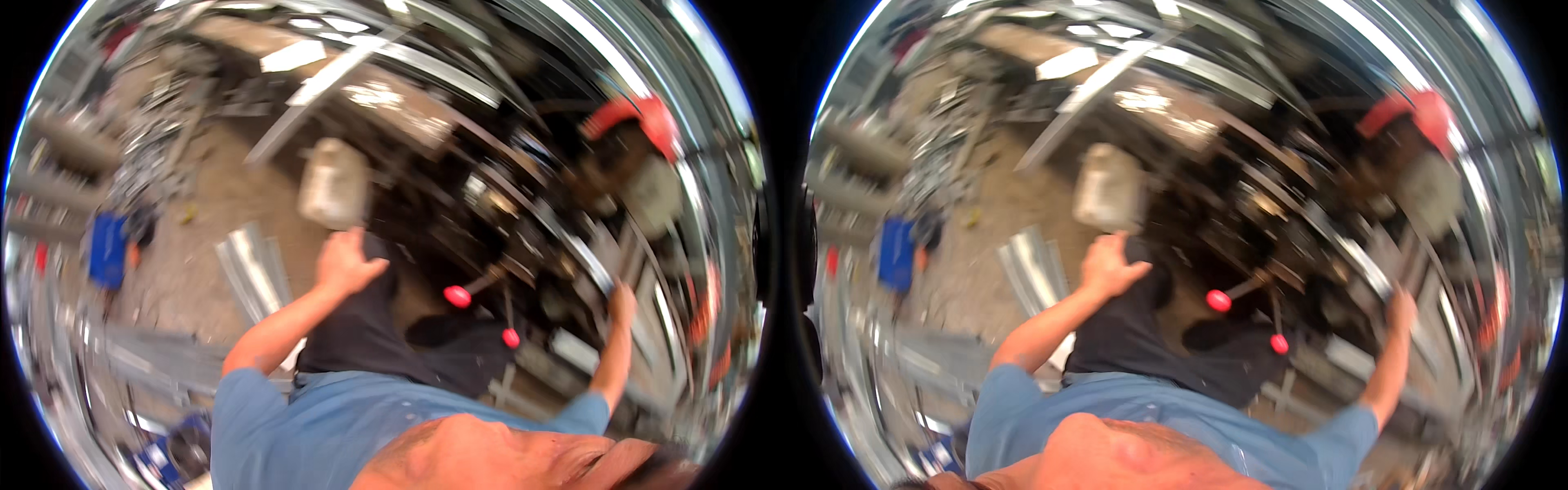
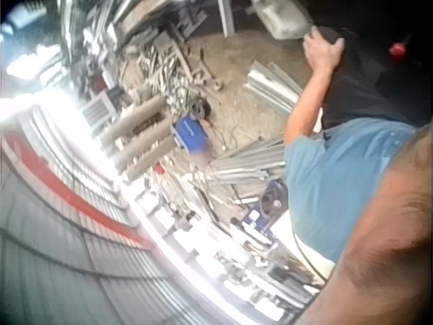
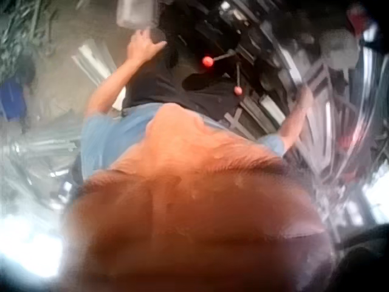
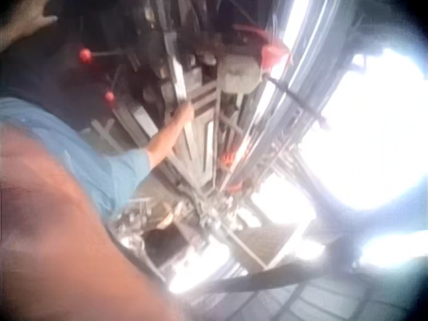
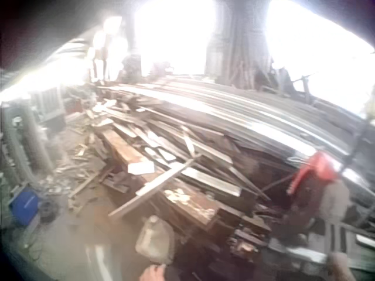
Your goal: The person positions long metal bars on a chop saw, secures them, and cuts them into shorter pieces. After cutting, the person gathers the cut pieces and stacks them on a nearby rack.
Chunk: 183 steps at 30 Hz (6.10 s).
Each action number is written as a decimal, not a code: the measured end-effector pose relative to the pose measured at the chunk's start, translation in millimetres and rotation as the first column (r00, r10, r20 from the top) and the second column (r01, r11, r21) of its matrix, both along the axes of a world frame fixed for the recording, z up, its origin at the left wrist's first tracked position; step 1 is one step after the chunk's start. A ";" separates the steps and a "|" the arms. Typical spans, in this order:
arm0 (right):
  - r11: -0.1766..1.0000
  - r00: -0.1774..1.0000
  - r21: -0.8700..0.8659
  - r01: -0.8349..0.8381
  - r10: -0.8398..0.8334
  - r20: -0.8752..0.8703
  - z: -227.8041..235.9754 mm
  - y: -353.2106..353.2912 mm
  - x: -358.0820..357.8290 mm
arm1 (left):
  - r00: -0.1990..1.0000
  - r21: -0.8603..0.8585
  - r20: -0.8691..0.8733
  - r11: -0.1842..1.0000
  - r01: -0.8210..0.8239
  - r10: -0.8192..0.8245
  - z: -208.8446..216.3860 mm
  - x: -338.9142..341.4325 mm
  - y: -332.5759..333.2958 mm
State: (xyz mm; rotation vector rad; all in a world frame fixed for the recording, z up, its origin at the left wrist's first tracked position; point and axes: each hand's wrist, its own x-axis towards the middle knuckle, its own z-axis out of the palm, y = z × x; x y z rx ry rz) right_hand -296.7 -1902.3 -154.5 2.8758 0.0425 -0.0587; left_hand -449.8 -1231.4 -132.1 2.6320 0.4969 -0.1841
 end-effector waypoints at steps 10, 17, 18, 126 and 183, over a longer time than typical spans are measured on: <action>0.996 0.986 -0.077 0.041 -0.053 -0.158 54.8 22.7 -13.8 | 0.997 -0.025 -0.007 0.997 0.077 -0.077 -15.4 20.5 -26.8; 0.996 0.986 -0.048 0.075 -0.082 -0.148 63.9 44.5 -12.6 | 0.996 -0.013 -0.007 0.996 0.091 -0.091 -13.9 21.7 -32.6; 0.995 0.985 -0.033 0.090 -0.094 -0.145 66.4 51.5 -11.9 | 0.995 -0.006 -0.004 0.995 0.098 -0.098 -13.0 22.8 -34.4; 0.833 0.995 0.553 -0.010 -0.049 0.092 25.1 60.0 -41.3 | 0.751 0.452 0.403 0.827 0.334 -0.523 -42.1 347.4 -27.8; 0.522 0.856 0.771 0.365 -0.515 -0.056 -34.8 291.1 -178.5 | 0.890 0.409 0.229 0.869 0.279 -0.394 -42.2 373.9 -70.2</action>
